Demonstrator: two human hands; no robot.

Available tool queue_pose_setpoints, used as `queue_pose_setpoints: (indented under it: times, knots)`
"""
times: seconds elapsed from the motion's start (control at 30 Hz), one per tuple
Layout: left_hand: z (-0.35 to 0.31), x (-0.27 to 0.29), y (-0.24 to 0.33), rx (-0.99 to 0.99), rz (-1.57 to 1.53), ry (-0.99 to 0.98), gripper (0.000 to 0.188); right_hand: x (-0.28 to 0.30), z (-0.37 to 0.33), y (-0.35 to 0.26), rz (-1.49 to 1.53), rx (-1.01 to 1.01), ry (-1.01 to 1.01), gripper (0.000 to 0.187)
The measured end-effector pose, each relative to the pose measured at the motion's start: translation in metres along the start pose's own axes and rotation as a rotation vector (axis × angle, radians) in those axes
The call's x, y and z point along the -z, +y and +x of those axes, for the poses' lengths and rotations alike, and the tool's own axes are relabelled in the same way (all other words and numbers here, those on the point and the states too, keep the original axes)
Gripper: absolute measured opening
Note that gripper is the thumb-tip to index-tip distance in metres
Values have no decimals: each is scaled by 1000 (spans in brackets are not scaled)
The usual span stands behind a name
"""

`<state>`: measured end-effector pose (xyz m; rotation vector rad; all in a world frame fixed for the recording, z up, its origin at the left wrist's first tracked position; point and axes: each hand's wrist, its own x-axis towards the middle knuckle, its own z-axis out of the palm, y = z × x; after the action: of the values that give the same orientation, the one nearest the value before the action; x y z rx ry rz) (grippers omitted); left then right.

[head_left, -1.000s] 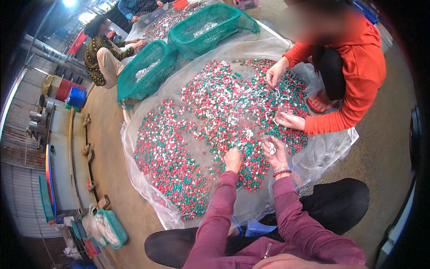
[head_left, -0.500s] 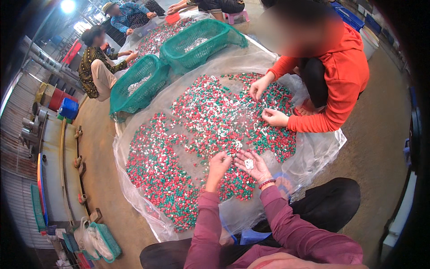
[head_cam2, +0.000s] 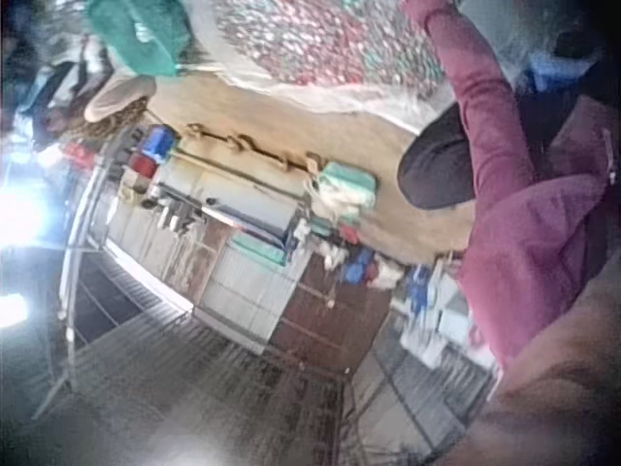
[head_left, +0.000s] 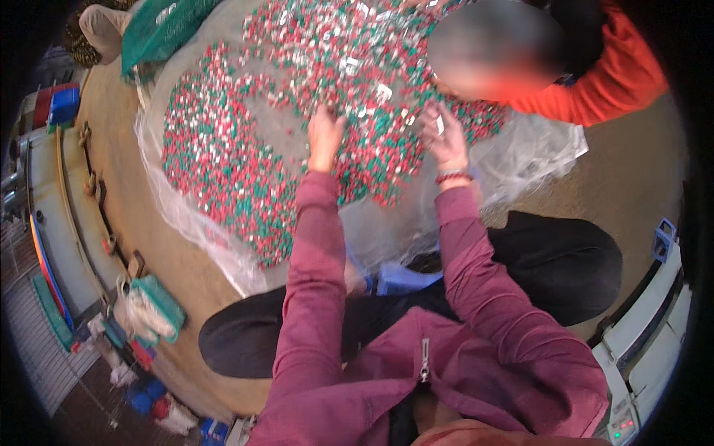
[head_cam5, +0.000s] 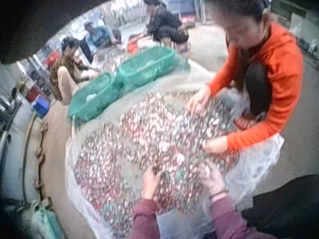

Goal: The person sits on a low stool and sorts small red, green, and white plastic bottle caps from a large pile on the floor. They pick up caps by hand and place them into nearby green baskets while other workers do the same.

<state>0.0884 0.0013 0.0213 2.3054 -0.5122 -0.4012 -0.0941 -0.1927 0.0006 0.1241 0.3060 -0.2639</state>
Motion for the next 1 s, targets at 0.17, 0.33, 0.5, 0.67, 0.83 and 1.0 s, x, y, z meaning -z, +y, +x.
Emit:
queue_pose_setpoints:
  times: [0.17, 0.33, 0.5, 0.67, 0.83, 1.0]
  knots:
    - [-28, -39, -8, -200, 237, -94, 52, -10, -4, 2, -122, 64, -23, 29]
    - [-22, -33, 0, -147, 182, -142, 30, -31, -9, 9, -350, 85, 179, 27]
    - [-30, 9, -3, 79, -402, -220, 12, -45, -10, 12, -581, 43, 101, 25]
    - [-40, 34, 0, 37, -346, -127, 14, -55, -10, 31, -774, -73, 192, 22]
    - [-48, 49, -2, 141, -1505, -129, 18, -39, 1, 57, -1247, 153, 208, 29]
    - [-52, 78, -1, 172, -1721, -127, 16, -21, 53, 74, -2429, 232, 248, 51]
